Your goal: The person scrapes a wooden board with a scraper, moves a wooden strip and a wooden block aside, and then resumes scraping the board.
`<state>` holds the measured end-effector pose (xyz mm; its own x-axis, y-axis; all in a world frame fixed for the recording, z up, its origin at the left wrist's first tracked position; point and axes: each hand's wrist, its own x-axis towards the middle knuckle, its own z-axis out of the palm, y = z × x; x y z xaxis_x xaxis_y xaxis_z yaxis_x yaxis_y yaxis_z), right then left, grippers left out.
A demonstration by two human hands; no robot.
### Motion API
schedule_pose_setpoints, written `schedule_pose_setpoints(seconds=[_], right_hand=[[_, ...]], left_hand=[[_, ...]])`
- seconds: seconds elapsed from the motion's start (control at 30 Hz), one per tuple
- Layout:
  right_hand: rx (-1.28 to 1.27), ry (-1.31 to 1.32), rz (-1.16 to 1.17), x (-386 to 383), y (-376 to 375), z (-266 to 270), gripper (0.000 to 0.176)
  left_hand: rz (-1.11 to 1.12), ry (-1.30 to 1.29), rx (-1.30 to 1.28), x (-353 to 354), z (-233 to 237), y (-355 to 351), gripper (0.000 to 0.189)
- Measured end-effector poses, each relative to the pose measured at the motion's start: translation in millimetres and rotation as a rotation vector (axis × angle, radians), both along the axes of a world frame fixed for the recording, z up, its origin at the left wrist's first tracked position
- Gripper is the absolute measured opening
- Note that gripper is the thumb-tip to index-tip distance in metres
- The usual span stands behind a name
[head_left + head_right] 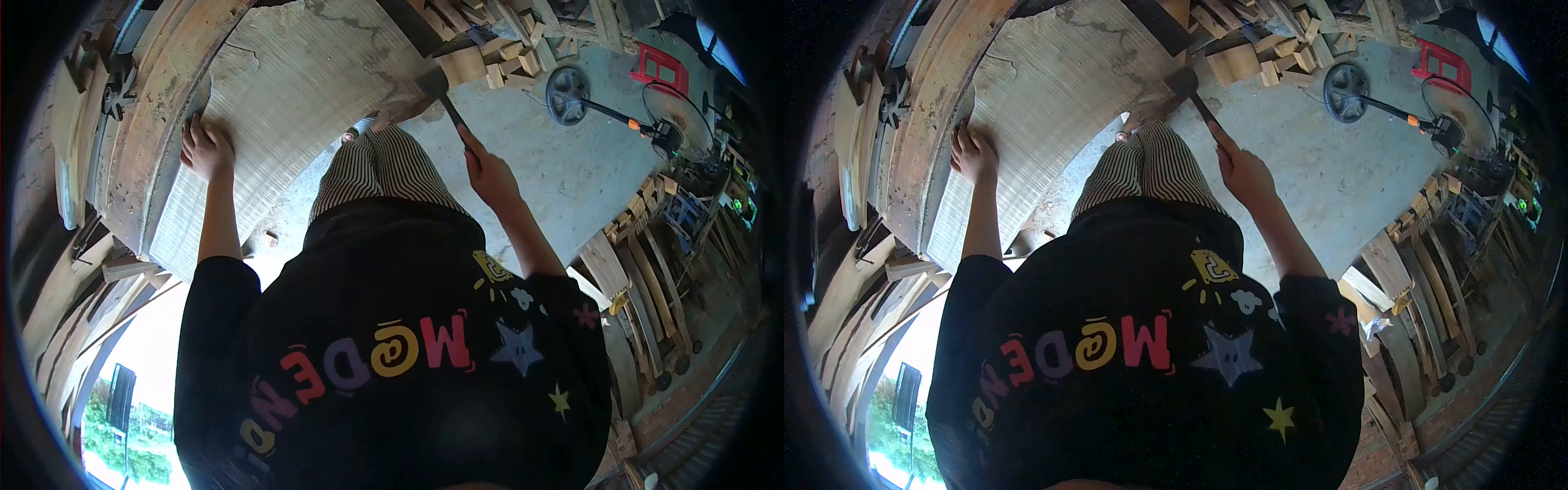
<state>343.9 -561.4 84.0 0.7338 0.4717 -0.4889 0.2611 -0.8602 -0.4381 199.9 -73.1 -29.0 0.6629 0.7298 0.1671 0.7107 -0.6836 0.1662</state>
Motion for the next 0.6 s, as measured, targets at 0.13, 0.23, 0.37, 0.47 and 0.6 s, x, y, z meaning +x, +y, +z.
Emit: schedule_pose_setpoints(seconds=[0.13, 0.23, 0.37, 0.47, 0.6], right_hand=[[0.050, -0.013, 0.023, 7, 3, -4, 0.050], [0.120, -0.093, -0.014, 32, 42, -9, 0.051], [0.097, -0.065, 0.020, 29, 32, -17, 0.052], [0.081, -0.079, -0.010, 21, 39, -13, 0.052], [0.158, -0.017, -0.154, 9, 61, 6, 0.050]], left_hand=[[0.019, 0.005, 0.002, 2, -1, -1, 0.046], [0.017, 0.013, 0.006, 2, 0, 0, 0.046], [0.004, 0.000, -0.012, 0, 1, -2, 0.047], [0.004, -0.004, -0.019, 0, 0, -1, 0.048], [0.012, -0.010, -0.040, 1, 1, -2, 0.048]])
